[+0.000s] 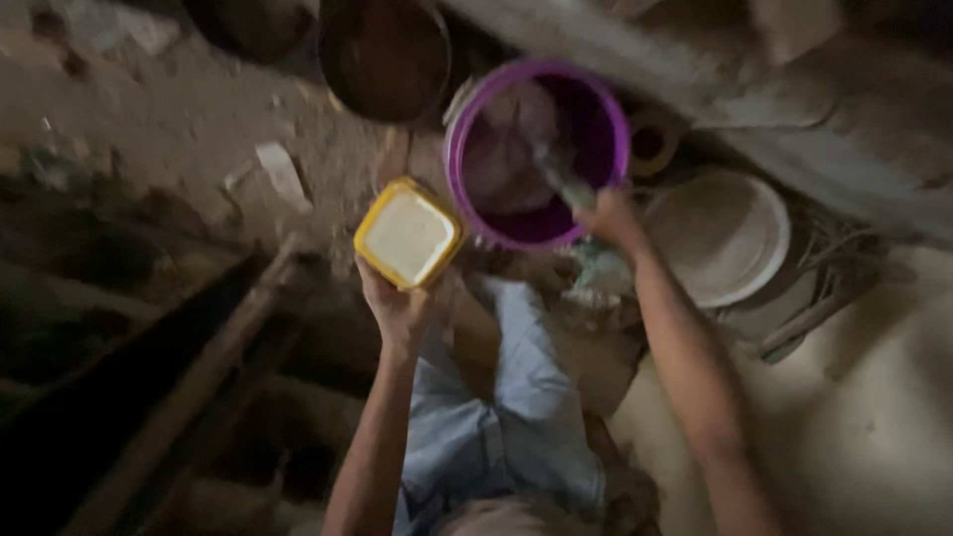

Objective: The person carries a small yellow container filled with white paint, walks to a work area, and uses a paint roller to scoop paint from a purple bucket into the container. The person repeatedly rolls the roller in the bucket and scrapes it against the container rim to transfer paint.

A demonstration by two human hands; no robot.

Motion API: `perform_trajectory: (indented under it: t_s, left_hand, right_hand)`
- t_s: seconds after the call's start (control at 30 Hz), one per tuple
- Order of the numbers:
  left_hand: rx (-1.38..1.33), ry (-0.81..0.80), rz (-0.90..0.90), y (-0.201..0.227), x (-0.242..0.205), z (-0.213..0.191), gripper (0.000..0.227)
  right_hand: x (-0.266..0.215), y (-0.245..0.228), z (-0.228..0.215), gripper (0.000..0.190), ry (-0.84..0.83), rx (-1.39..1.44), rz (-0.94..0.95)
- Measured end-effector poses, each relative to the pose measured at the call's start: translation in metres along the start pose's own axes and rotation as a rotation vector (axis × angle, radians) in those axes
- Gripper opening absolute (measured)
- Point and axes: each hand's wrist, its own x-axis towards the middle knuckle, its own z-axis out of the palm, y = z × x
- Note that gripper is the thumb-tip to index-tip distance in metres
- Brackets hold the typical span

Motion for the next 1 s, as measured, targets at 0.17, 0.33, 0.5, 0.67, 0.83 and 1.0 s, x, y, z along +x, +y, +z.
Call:
perform_trajectory:
  t_s: [0.17, 0.33, 0.5, 0.67, 0.83, 1.0]
  left_hand:
    - [0.095, 0.073, -0.076, -0.035, -0.017, -0.003, 0.081]
    - [0.024, 0.095, -0.070, -0.061, -0.021, -0.006, 0.077]
    - [-0.046, 0.118, -0.138, -0.085, -0.023, 0.007, 0.074]
    - [0.009, 0.121, -0.151, -0.096, -0.015, 0.017, 0.074]
    - [-0.135, 0.082, -0.046, -0.097, -0.009, 0.020, 0.089]
    - [-0.092, 0.053, -0.033, -0.103, 0.000, 0.022, 0.095]
  right_hand:
    - [-0.045, -0.014, -0.003, 0.050, 0.196, -0.011, -0.006]
    - [-0.140, 0.005, -0.015, 0.047, 0.263, -0.128, 0.078]
    - [-0.066, 0.004, 0.002, 0.050, -0.018, -0.298, 0.059]
    - [0.071, -0.010, 0.061, 0.052, -0.085, -0.221, 0.029]
    - [0.103, 0.022, 0.063, 0.052, 0.133, -0.145, 0.093]
    - [0.060, 0.020, 0.026, 0.061, 0.204, -0.111, 0.060]
